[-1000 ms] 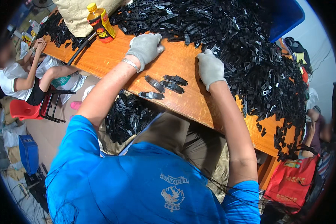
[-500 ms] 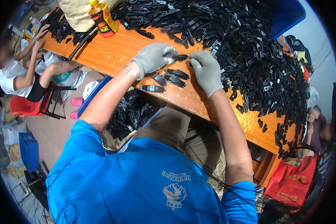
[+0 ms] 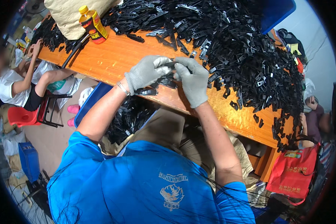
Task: The person assembles plastic components by picking up individual plastic pieces from a pile, fitting and snapping them together with gloved hands, and placing the assembled parts on the table.
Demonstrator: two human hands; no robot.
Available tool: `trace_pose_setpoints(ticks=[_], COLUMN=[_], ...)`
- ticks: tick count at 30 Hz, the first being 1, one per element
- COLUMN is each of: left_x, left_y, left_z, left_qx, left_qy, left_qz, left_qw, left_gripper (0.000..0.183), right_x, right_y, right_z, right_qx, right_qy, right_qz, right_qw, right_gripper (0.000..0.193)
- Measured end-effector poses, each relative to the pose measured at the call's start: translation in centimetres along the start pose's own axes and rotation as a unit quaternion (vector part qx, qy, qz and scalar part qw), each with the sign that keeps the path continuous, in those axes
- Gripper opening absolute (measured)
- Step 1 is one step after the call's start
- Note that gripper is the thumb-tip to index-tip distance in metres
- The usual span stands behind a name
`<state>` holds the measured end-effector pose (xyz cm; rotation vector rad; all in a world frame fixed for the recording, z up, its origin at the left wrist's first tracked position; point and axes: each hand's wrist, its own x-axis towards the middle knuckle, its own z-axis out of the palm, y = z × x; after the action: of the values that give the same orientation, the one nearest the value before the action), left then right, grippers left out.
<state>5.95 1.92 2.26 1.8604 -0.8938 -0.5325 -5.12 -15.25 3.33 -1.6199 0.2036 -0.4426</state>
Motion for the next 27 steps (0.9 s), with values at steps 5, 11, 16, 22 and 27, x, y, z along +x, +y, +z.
trace_pose_setpoints(ticks=[5, 11, 16, 22, 27], left_x=[-0.4, -0.7, -0.8, -0.7, 1.2], left_y=[0.4, 1.5, 4.1, 3.0, 0.0], left_z=[0.2, -0.2, 0.8, 0.6, -0.2], left_qx=[0.052, 0.119, 0.460, 0.424, 0.364], left_qy=[-0.006, -0.008, 0.041, 0.093, 0.151], left_qz=[0.030, 0.046, 0.094, 0.108, 0.069], left_qw=[0.998, 0.992, 0.882, 0.894, 0.917], left_gripper=[0.030, 0.033, 0.032, 0.029, 0.029], right_x=[-0.3, -0.7, -0.3, 0.9, 3.4], right_y=[0.4, -0.6, -1.0, -0.9, 0.6], right_z=[-1.0, -1.9, -1.9, -2.5, -3.0], right_qx=[0.006, 0.055, -0.056, -0.307, -0.426], right_qy=[-0.023, -0.084, -0.098, -0.119, -0.038], right_qz=[0.033, 0.080, 0.120, -0.019, -0.132], right_qw=[0.999, 0.992, 0.986, 0.944, 0.894], right_gripper=[0.019, 0.024, 0.027, 0.024, 0.018])
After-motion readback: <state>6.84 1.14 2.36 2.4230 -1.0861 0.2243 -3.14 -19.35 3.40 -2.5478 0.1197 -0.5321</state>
